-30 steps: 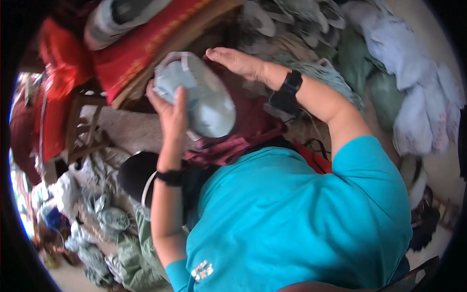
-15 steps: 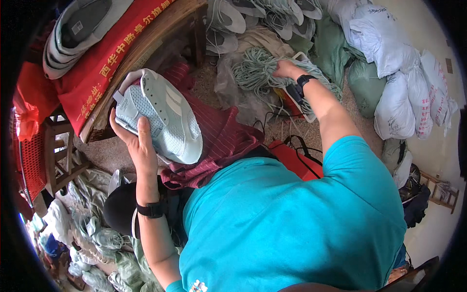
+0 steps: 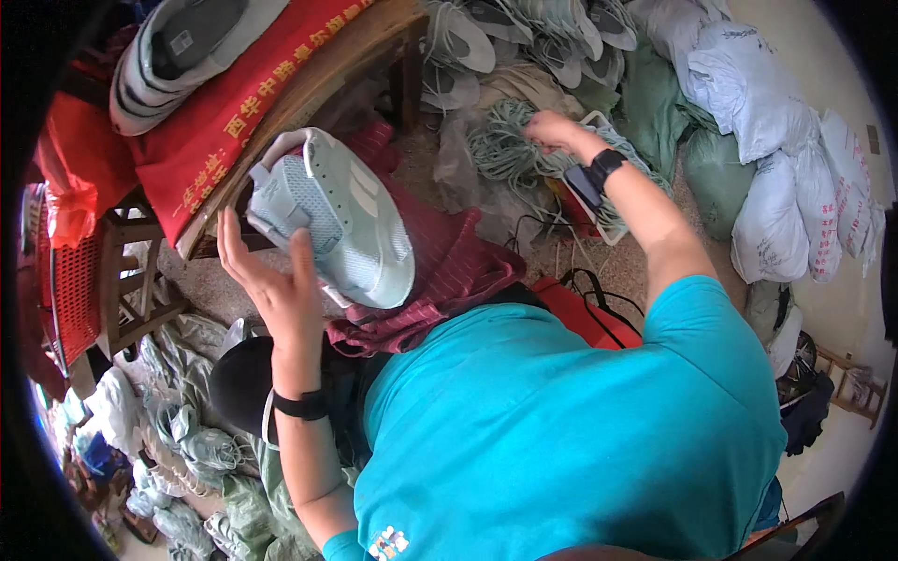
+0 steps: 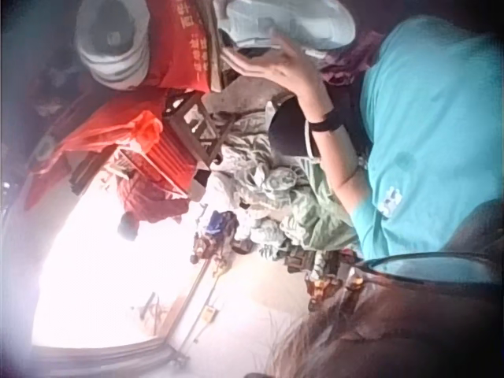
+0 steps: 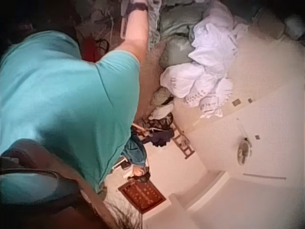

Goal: The person threads shoelaces through the eyelets of a light-colored sneaker, pulling them tight and arranging them. They handle multiple shoes sequentially, picking up a new shoe from a pile and repeating the lacing process.

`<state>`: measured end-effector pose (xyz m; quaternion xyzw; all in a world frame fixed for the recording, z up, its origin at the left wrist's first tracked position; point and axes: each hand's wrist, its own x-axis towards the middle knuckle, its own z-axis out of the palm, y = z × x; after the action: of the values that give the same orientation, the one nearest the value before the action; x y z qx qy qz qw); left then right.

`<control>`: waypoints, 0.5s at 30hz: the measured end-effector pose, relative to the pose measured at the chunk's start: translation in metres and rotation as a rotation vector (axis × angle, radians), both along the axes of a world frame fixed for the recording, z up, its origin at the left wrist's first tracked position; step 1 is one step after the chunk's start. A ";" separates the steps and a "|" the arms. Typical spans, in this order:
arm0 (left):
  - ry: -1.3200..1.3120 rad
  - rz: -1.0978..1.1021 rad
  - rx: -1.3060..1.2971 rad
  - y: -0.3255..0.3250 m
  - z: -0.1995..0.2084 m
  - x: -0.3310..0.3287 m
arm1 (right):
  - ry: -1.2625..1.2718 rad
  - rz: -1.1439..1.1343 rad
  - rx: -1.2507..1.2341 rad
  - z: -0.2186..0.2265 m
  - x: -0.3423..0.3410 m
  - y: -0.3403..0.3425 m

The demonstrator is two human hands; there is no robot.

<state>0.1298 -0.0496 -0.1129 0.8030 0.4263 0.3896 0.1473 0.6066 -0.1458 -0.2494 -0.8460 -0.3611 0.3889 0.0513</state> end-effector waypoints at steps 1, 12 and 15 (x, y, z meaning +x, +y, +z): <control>0.025 -0.069 0.024 -0.001 0.014 0.003 | 0.091 -0.002 -0.073 0.034 -0.025 0.008; -0.568 -0.743 -1.283 -0.042 0.076 0.004 | 0.707 0.548 0.663 0.248 -0.212 0.015; -0.608 -0.711 -1.345 -0.044 0.071 -0.023 | 0.684 0.348 0.717 0.249 -0.201 0.020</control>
<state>0.1073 -0.0937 -0.0423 0.4896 0.2304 0.1815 0.8212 0.4051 -0.1262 -0.0007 -0.5274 -0.5693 0.4978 0.3873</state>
